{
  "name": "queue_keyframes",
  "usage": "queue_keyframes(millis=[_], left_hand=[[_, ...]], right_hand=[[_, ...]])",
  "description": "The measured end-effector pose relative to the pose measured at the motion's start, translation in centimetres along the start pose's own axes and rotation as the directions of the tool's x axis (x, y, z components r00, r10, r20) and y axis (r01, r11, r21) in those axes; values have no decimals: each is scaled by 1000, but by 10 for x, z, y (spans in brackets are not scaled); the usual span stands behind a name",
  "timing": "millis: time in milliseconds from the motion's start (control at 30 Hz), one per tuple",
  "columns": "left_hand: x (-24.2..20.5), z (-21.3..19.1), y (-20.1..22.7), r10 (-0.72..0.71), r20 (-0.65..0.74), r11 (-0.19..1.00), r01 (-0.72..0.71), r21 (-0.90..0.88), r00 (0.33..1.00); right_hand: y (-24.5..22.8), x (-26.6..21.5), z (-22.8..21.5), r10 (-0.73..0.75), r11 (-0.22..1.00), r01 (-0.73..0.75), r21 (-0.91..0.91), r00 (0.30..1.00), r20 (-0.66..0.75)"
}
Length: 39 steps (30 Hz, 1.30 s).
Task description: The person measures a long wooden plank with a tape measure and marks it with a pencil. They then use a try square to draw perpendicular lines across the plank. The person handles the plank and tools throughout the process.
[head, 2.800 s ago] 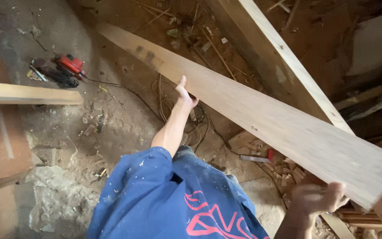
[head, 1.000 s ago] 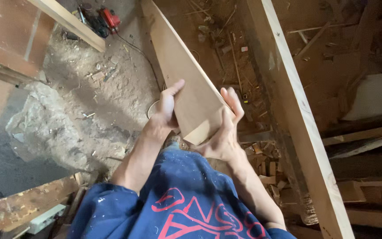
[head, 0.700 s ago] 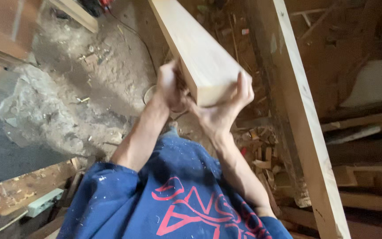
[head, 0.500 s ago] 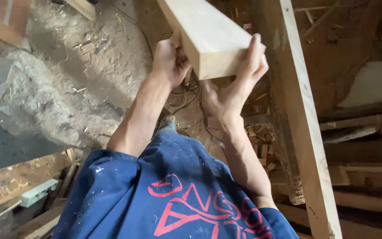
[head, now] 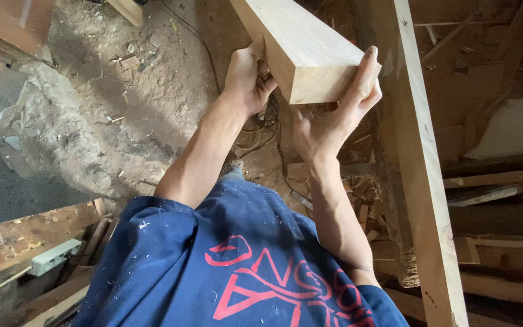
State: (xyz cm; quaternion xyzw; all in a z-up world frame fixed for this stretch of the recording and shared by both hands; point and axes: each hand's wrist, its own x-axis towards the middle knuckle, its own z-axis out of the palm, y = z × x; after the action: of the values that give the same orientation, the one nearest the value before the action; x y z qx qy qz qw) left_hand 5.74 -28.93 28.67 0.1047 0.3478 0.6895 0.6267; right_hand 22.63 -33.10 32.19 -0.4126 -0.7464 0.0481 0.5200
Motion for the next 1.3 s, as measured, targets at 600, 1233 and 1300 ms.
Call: queue_keyframes(millis=[600, 1233, 1300], left_hand=[[-18, -5, 4, -108, -255, 846, 223, 485, 961], [-12, -21, -47, -160, -290, 718, 313, 622, 944], [5, -21, -46, -215, -170, 863, 268, 427, 962]], right_hand=[[-14, -41, 3, 110, 966, -138, -220, 984, -137], [9, -70, -28, 260, 947, -237, -216, 962, 84], [17, -62, -38, 149, 970, -112, -216, 975, 167]])
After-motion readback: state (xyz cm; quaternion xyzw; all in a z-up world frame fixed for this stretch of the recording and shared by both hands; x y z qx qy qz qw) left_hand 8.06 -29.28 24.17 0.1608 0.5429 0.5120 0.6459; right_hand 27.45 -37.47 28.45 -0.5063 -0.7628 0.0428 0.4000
